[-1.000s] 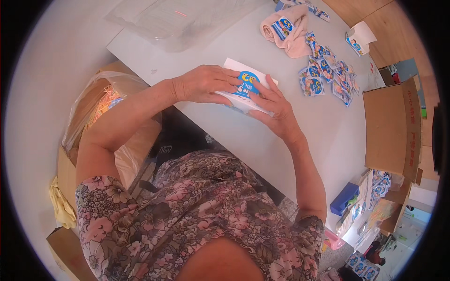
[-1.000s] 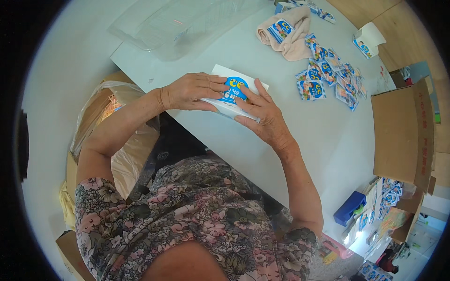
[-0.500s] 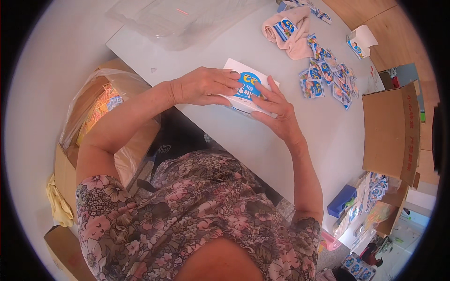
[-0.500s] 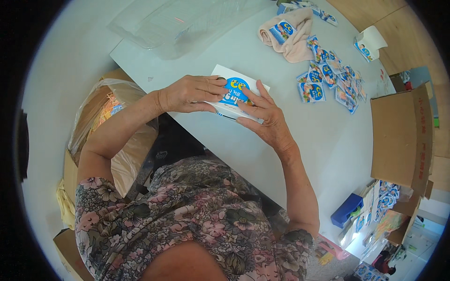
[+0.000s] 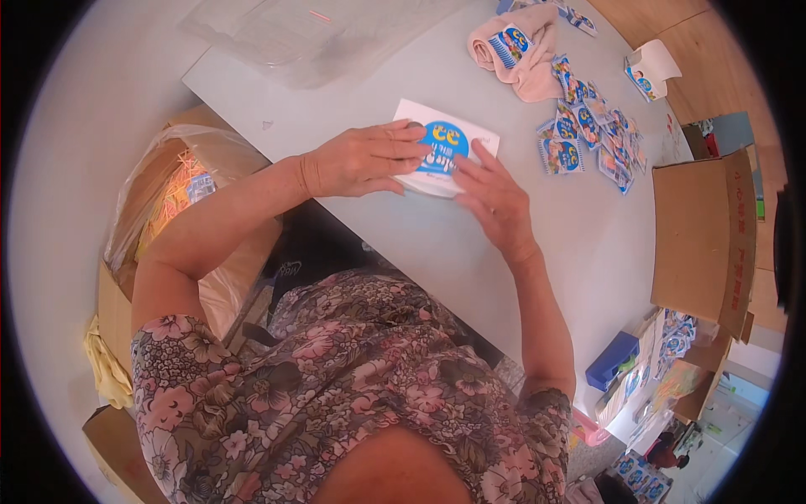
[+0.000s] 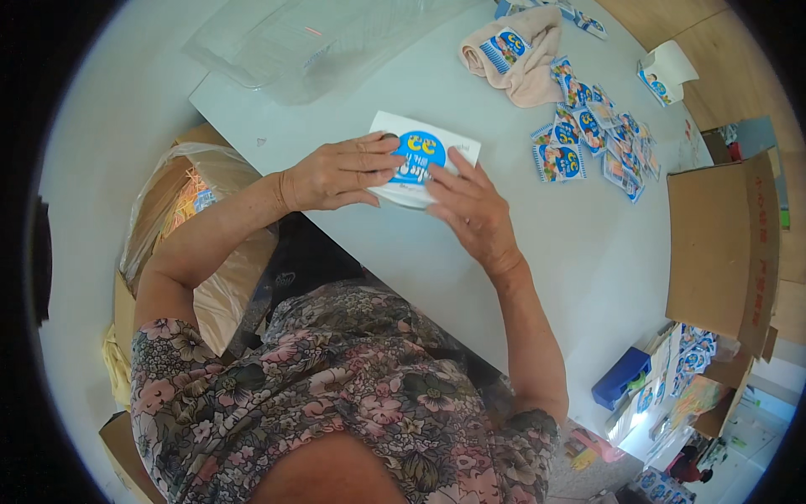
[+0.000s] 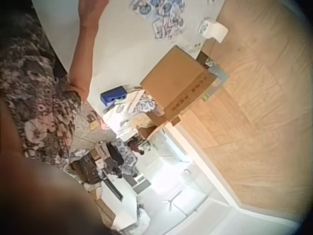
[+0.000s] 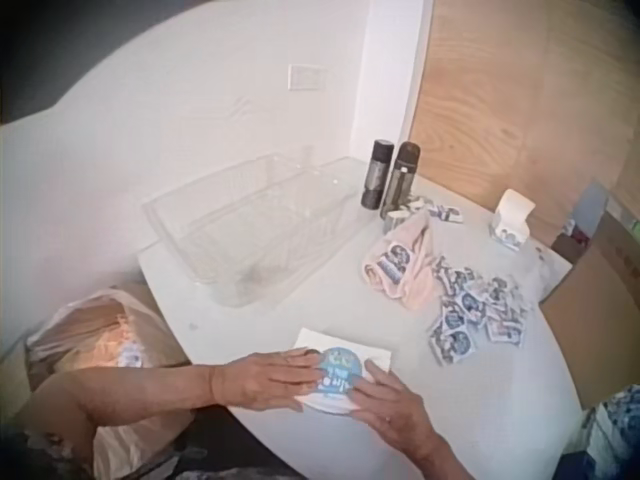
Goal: Organizing small label packets into stacks, securing them with rubber bands, and placing them into cardboard boxes.
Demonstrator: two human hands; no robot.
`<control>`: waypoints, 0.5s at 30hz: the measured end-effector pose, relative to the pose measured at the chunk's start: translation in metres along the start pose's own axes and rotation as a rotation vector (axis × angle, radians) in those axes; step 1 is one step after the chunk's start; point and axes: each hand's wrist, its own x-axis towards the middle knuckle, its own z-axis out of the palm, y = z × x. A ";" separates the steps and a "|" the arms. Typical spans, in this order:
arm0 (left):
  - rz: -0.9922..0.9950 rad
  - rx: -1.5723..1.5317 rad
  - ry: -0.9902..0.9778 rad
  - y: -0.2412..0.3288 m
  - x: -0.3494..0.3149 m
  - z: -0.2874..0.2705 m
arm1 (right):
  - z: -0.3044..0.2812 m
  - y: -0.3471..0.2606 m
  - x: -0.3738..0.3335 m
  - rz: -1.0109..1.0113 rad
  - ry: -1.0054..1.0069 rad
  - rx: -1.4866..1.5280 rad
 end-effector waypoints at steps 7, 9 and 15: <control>-0.078 -0.009 0.040 0.006 -0.004 0.004 | 0.005 0.003 -0.003 -0.167 0.020 -0.101; -0.068 0.007 0.050 0.005 -0.002 0.005 | 0.000 0.001 -0.001 -0.179 0.001 -0.137; -0.078 0.105 0.095 0.015 0.002 0.011 | 0.007 0.008 -0.002 -0.284 0.045 -0.310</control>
